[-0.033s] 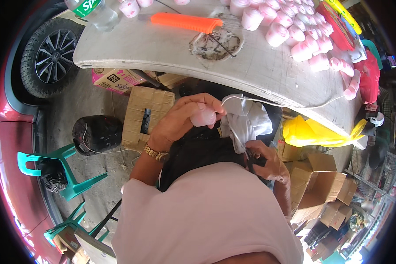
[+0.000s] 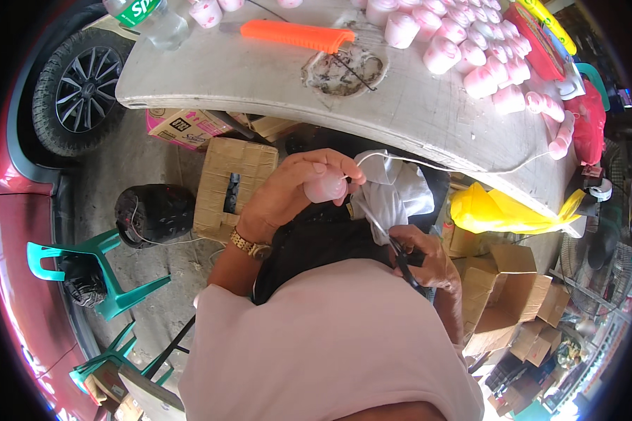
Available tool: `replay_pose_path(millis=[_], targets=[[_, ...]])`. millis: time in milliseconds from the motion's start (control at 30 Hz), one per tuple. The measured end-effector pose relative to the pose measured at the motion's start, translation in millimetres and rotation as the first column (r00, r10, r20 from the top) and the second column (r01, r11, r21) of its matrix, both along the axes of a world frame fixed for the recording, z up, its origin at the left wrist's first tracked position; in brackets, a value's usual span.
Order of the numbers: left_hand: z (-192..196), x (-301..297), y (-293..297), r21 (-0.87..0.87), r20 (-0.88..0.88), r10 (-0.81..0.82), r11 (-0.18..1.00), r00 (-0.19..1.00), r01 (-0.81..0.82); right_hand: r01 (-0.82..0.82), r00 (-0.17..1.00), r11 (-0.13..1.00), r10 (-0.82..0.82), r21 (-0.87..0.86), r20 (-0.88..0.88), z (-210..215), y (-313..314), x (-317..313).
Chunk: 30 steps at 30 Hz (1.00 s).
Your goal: The person inserts wicks into small pink and white cylindrical candles, wipes them with a cloth, and uses scissors to trim the wicks. The person handles the candles one at a time and places finished units on the table.
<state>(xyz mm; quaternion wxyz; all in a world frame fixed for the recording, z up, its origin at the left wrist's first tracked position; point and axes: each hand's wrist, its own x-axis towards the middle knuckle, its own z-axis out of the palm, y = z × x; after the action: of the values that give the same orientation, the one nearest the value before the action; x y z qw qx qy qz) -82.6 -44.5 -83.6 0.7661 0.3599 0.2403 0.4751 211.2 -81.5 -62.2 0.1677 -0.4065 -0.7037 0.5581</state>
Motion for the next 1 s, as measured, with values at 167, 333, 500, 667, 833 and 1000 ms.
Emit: replay_pose_path(millis=[167,333,500,667,833,1000], targets=[[10.9,12.5,2.9,0.029,0.234,-0.037,0.999,0.971,0.031,0.026,0.988,0.997,-0.038,-0.078,-0.151,-4.0,-0.5,-4.8],[11.3,20.7,9.3,-0.056,0.288,-0.034,0.997,0.957,0.052,0.110,0.972,0.983,-0.138,-0.147,-0.191,-10.9,4.9,-14.2],[10.4,22.7,9.7,-0.092,0.312,-0.014,0.995,0.950,0.045,0.146,0.933,0.965,-0.207,-0.218,-0.295,-13.1,3.6,-26.0],[8.3,28.2,9.6,-0.098,0.339,-0.045,0.992,0.940,0.082,0.159,0.901,0.963,-0.231,-0.217,-0.368,-12.9,6.4,-35.4],[7.0,31.6,8.4,-0.094,0.347,-0.044,0.992,0.937,0.082,0.167,0.911,0.966,-0.228,-0.198,-0.344,-10.2,9.7,-39.3],[8.7,31.6,10.4,-0.095,0.331,-0.046,0.992,0.943,0.082,0.192,0.894,0.960,-0.257,-0.205,-0.367,-9.8,10.1,-41.6]])
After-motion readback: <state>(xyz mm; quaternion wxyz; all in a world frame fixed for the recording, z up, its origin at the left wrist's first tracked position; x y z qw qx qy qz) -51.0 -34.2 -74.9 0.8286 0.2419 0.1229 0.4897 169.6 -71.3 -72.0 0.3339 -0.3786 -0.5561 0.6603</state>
